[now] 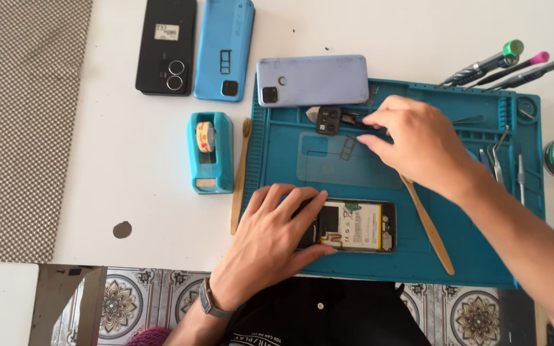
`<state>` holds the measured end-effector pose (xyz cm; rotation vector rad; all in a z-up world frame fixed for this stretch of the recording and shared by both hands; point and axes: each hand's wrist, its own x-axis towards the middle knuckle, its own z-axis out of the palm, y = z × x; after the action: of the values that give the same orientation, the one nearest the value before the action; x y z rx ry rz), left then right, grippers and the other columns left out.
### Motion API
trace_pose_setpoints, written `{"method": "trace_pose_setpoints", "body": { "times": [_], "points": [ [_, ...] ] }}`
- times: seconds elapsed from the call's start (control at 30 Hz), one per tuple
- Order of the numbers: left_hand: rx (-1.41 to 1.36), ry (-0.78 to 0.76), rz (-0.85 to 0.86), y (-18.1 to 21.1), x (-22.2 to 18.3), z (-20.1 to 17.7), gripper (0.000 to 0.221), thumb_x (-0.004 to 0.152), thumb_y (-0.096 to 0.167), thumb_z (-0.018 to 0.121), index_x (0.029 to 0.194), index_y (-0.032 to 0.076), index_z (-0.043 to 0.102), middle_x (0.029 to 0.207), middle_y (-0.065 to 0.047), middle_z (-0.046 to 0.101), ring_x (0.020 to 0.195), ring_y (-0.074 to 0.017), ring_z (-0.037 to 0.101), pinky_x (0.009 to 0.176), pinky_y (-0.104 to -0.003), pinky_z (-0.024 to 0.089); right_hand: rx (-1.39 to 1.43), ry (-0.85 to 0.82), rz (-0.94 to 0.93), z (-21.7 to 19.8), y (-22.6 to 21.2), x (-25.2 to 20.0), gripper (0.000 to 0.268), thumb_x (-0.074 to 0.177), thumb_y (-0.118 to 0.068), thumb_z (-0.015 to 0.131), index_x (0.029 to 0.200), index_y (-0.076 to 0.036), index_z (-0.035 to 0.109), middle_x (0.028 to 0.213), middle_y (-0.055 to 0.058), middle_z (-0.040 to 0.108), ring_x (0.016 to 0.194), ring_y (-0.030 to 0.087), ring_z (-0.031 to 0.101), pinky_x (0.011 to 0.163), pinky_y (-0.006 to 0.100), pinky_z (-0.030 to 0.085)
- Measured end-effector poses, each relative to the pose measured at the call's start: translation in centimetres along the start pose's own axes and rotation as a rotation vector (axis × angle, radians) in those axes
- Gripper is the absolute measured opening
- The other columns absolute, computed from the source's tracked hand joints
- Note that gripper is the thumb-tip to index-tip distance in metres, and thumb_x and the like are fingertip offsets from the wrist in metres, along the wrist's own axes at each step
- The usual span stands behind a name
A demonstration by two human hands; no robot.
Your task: The person cleans the internal components of a disassembled smartphone using a wooden brush. They then reassemble the device by placing the screen assembly and battery back into the chassis.
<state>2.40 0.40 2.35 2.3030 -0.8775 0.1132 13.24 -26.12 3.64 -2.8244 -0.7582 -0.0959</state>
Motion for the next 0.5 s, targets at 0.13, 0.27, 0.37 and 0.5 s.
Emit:
{"method": "trace_pose_setpoints", "body": {
  "times": [0.13, 0.27, 0.37, 0.5],
  "points": [
    [-0.017, 0.034, 0.006, -0.3, -0.6, -0.1, 0.066, 0.084, 0.046, 0.078, 0.132, 0.002, 0.062, 0.130, -0.010, 0.060, 0.119, -0.0307, 0.054, 0.102, -0.048, 0.041, 0.007, 0.085, -0.032, 0.3, 0.1, -1.0, 0.013, 0.091, -0.015, 0.074, 0.095, -0.004, 0.077, 0.090, 0.008, 0.072, 0.084, 0.026, 0.069, 0.077, 0.040, 0.052],
    [-0.015, 0.075, -0.007, -0.2, -0.3, -0.3, 0.063, 0.086, 0.046, 0.078, 0.131, 0.004, 0.064, 0.126, -0.007, 0.062, 0.116, -0.0279, 0.054, 0.101, -0.049, 0.039, 0.191, 0.135, 0.076, -0.8, -0.2, -2.4, 0.010, 0.095, -0.012, 0.072, 0.094, -0.003, 0.076, 0.088, 0.006, 0.073, 0.080, 0.020, 0.065, 0.076, 0.035, 0.051],
    [-0.016, 0.139, -0.047, 0.5, -0.2, -0.4, 0.061, 0.087, 0.044, 0.079, 0.131, 0.005, 0.063, 0.120, -0.006, 0.065, 0.112, -0.0256, 0.057, 0.099, -0.046, 0.039, 0.629, -0.078, 0.453, -2.4, -0.5, -4.0, 0.016, 0.095, -0.014, 0.068, 0.101, -0.003, 0.077, 0.085, 0.003, 0.077, 0.074, 0.012, 0.063, 0.064, 0.029, 0.049],
    [-0.080, 0.241, -0.065, 1.6, 0.3, -0.2, 0.055, 0.091, 0.036, 0.080, 0.135, 0.007, 0.062, 0.116, -0.005, 0.069, 0.106, -0.0219, 0.061, 0.098, -0.042, 0.041, 0.851, -0.116, 0.509, -3.2, -1.4, -6.8, 0.020, 0.092, -0.012, 0.068, 0.104, 0.002, 0.077, 0.086, 0.007, 0.076, 0.077, 0.010, 0.067, 0.065, 0.026, 0.052]
  ]
}}
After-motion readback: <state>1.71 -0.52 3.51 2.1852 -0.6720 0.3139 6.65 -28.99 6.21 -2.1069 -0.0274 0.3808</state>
